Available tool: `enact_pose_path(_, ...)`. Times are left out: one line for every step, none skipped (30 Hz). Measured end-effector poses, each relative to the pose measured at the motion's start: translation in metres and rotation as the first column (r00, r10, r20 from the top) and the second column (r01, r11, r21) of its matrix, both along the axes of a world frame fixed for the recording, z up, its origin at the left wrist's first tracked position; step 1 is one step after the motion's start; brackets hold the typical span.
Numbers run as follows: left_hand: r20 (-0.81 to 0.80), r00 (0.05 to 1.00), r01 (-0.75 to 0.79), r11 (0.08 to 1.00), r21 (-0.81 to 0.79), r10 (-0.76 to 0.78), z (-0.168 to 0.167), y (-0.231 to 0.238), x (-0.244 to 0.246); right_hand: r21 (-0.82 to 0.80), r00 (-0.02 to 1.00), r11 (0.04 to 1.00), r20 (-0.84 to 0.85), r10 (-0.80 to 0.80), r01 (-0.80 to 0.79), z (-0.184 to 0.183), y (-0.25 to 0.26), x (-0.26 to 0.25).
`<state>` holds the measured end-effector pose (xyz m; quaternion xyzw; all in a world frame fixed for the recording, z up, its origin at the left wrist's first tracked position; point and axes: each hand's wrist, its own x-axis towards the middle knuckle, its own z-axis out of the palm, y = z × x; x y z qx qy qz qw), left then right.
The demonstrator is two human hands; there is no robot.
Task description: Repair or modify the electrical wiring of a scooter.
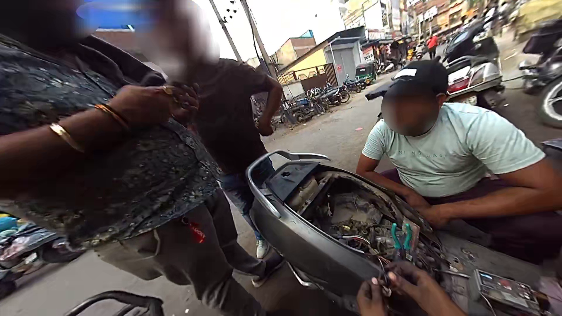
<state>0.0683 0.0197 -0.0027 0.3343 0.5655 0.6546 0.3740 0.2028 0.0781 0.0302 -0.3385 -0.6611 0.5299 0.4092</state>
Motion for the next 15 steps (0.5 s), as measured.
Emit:
enact_pose_path(0.015, 1.0, -0.018, 1.0, 0.009, 0.018, 0.003, -0.001, -0.001, 0.005, 1.0, 1.0, 0.018, 0.021, -0.021, -0.002, 0.003, 0.005)
enact_pose_path(0.038, 0.999, -0.023, 0.999, 0.024, 0.023, 0.004, -0.002, 0.0, -0.009, 0.998, 0.999, 0.046, 0.049, -0.049, -0.002, 0.003, 0.012)
enact_pose_path(0.073, 0.997, -0.011, 0.999, 0.032, 0.009, 0.003, -0.004, 0.002, -0.024, 0.995, 0.998, 0.072, 0.067, -0.065, -0.003, 0.002, 0.019)
enact_pose_path(0.114, 0.993, 0.012, 0.999, 0.031, -0.015, 0.002, -0.006, 0.005, -0.031, 0.993, 0.997, 0.091, 0.073, -0.071, -0.007, -0.001, 0.025)
enact_pose_path(0.15, 0.988, 0.036, 0.999, 0.034, -0.041, 0.001, -0.006, 0.008, -0.021, 0.992, 0.997, 0.101, 0.072, -0.07, -0.011, -0.003, 0.031)
enact_pose_path(0.172, 0.983, 0.053, 0.998, 0.044, -0.06, 0.0, -0.006, 0.012, 0.003, 0.992, 0.998, 0.108, 0.07, -0.07, -0.015, -0.004, 0.036)
enact_pose_path(0.18, 0.981, 0.063, 0.996, 0.06, -0.073, -0.001, -0.006, 0.014, 0.027, 0.991, 0.997, 0.117, 0.066, -0.069, -0.018, -0.004, 0.039)
enact_pose_path(0.171, 0.982, 0.068, 0.995, 0.073, -0.079, -0.004, -0.005, 0.016, 0.053, 0.99, 0.997, 0.128, 0.057, -0.064, -0.021, -0.005, 0.042)
enact_pose_path(0.146, 0.986, 0.066, 0.995, 0.078, -0.077, -0.006, -0.005, 0.017, 0.077, 0.989, 0.995, 0.137, 0.047, -0.058, -0.025, -0.005, 0.043)
enact_pose_path(0.101, 0.993, 0.055, 0.995, 0.08, -0.063, -0.008, -0.004, 0.018, 0.096, 0.988, 0.994, 0.148, 0.04, -0.055, -0.027, -0.005, 0.043)
enact_pose_path(0.042, 0.998, 0.046, 0.996, 0.076, -0.049, -0.011, -0.003, 0.019, 0.112, 0.984, 0.992, 0.174, 0.038, -0.059, -0.028, -0.004, 0.044)
enact_pose_path(-0.021, 0.999, 0.034, 0.997, 0.072, -0.033, -0.015, -0.003, 0.021, 0.129, 0.976, 0.989, 0.216, 0.039, -0.068, -0.028, -0.004, 0.046)
enact_pose_path(-0.082, 0.996, 0.024, 0.997, 0.068, -0.019, -0.019, -0.003, 0.024, 0.158, 0.962, 0.984, 0.269, 0.039, -0.084, -0.03, -0.005, 0.05)
enact_pose_path(-0.144, 0.99, 0.016, 0.998, 0.064, -0.007, -0.022, -0.005, 0.029, 0.194, 0.945, 0.975, 0.325, 0.039, -0.107, -0.031, -0.006, 0.056)
enact_pose_path(-0.198, 0.98, 0.015, 0.998, 0.06, -0.002, -0.024, -0.009, 0.033, 0.224, 0.924, 0.965, 0.38, 0.041, -0.135, -0.033, -0.008, 0.062)
